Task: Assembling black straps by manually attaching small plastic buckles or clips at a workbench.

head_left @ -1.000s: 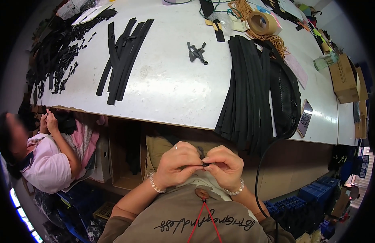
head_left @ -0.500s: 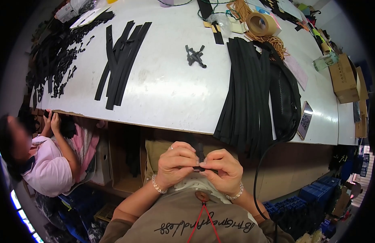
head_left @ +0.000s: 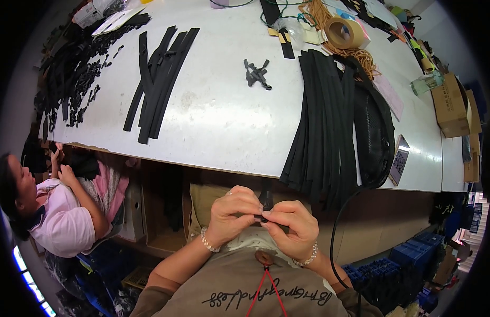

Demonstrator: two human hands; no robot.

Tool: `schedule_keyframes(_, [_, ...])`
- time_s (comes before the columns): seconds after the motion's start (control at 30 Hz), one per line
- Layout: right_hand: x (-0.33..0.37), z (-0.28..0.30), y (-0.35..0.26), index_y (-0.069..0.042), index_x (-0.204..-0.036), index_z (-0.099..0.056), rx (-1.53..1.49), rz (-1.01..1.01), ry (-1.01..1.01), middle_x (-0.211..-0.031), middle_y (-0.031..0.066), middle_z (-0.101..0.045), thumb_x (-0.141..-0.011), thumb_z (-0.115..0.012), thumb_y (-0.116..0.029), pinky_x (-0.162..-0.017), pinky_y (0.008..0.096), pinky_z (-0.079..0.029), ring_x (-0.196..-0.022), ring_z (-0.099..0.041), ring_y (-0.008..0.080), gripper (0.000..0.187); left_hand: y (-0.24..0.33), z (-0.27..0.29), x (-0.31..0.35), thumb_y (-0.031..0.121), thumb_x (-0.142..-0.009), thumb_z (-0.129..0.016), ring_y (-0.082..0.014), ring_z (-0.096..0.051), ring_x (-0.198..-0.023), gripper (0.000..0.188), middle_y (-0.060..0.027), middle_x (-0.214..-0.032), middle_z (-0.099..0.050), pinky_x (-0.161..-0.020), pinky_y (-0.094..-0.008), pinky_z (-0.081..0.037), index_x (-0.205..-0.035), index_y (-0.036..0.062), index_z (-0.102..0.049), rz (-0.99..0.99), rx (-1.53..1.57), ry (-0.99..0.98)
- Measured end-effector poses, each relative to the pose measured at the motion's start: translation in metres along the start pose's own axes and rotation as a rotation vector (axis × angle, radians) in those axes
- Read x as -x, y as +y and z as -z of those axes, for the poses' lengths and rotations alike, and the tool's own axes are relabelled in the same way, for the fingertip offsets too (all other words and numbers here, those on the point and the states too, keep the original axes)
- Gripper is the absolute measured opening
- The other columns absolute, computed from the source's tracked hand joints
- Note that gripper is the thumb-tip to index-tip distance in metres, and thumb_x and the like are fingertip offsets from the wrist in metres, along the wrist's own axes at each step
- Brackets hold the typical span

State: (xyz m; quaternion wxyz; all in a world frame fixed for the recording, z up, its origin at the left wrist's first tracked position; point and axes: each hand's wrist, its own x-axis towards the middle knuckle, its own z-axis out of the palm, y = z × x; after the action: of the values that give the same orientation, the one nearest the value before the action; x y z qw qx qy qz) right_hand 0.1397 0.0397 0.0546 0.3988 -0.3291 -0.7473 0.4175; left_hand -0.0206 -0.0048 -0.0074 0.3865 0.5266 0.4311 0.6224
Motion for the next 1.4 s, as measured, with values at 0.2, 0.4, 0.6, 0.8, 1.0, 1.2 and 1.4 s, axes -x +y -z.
schedule_keyframes(0.2, [0.002, -0.001, 0.0, 0.001, -0.088, -0.066, -0.08, -0.07, 0.024, -0.081, 0.0112, -0.063, -0.065, -0.075, 0.004, -0.06, 0.0246, -0.048, -0.07, -0.061, 0.0177, 0.025, 0.0, -0.001, 0.003, -0.004, -0.066, -0.07, -0.0208, -0.061, -0.078, 0.015, -0.0059, -0.081, -0.066, -0.074, -0.0329, -0.046, -0.078, 0.0026, -0.067, 0.031, 0.083, 0.006])
schedule_keyframes(0.4, [0.002, 0.003, 0.003, 0.003, -0.088, -0.065, -0.136, -0.08, -0.035, -0.082, 0.0126, -0.063, -0.068, -0.072, 0.006, -0.063, 0.0251, -0.048, -0.072, -0.06, 0.0184, 0.022, 0.006, -0.002, 0.003, -0.005, -0.065, -0.072, -0.0199, -0.061, -0.075, 0.016, -0.006, -0.079, -0.066, -0.071, -0.032, -0.047, -0.079, 0.0023, -0.067, 0.071, 0.101, 0.001])
schedule_keyframes(0.6, [0.003, 0.005, 0.006, 0.0, -0.087, -0.066, -0.139, -0.108, -0.035, -0.081, 0.0105, -0.063, -0.071, -0.07, 0.004, -0.061, 0.0248, -0.05, -0.069, -0.062, 0.0173, 0.018, 0.016, -0.006, 0.003, -0.005, -0.068, -0.072, -0.0185, -0.06, -0.071, 0.014, -0.0069, -0.076, -0.065, -0.064, -0.0287, -0.047, -0.079, 0.0013, -0.066, 0.117, 0.055, 0.002])
schedule_keyframes(0.8, [0.009, 0.007, 0.014, 0.004, -0.091, -0.065, -0.407, -0.331, -0.072, -0.087, 0.0106, -0.062, -0.075, -0.067, 0.007, -0.066, 0.023, -0.051, -0.077, -0.061, 0.0143, 0.016, 0.02, -0.007, 0.007, -0.003, -0.07, -0.072, -0.016, -0.059, -0.07, 0.012, -0.0064, -0.074, -0.064, -0.061, -0.026, -0.045, -0.08, 0.0013, -0.066, 0.184, -0.02, -0.001])
schedule_keyframes(1.0, [0.012, 0.007, 0.013, 0.005, -0.093, -0.063, -0.483, -0.369, -0.07, -0.092, 0.01, -0.06, -0.077, -0.065, 0.009, -0.07, 0.0223, -0.051, -0.08, -0.06, 0.0121, 0.016, 0.021, -0.011, 0.01, -0.002, -0.073, -0.07, -0.0123, -0.058, -0.07, 0.01, -0.0073, -0.08, -0.064, -0.062, -0.0241, -0.046, -0.081, 0.0005, -0.066, 0.321, 0.047, 0.007])
schedule_keyframes(1.2, [0.014, 0.007, 0.016, 0.004, -0.093, -0.06, -0.54, -0.517, -0.107, -0.087, 0.0049, -0.059, -0.079, -0.065, 0.006, -0.064, 0.0202, -0.05, -0.075, -0.058, 0.0076, 0.014, 0.017, -0.012, 0.013, -0.001, -0.078, -0.068, -0.01, -0.057, -0.073, 0.01, -0.0055, -0.085, -0.064, -0.065, -0.0215, -0.046, -0.087, 0.0009, -0.065, 0.33, 0.186, 0.048])
schedule_keyframes(1.4, [0.017, 0.003, 0.02, 0.003, -0.093, -0.06, -0.529, -0.696, -0.122, -0.075, 0.0004, -0.058, -0.082, -0.064, 0.001, -0.05, 0.0176, -0.045, -0.061, -0.055, 0.0033, 0.012, 0.022, -0.012, 0.008, 0.004, -0.084, -0.064, -0.0047, -0.056, -0.073, 0.016, -0.002, -0.087, -0.063, -0.063, -0.0176, -0.046, -0.1, 0.0025, -0.063, 0.655, 0.537, 0.145])
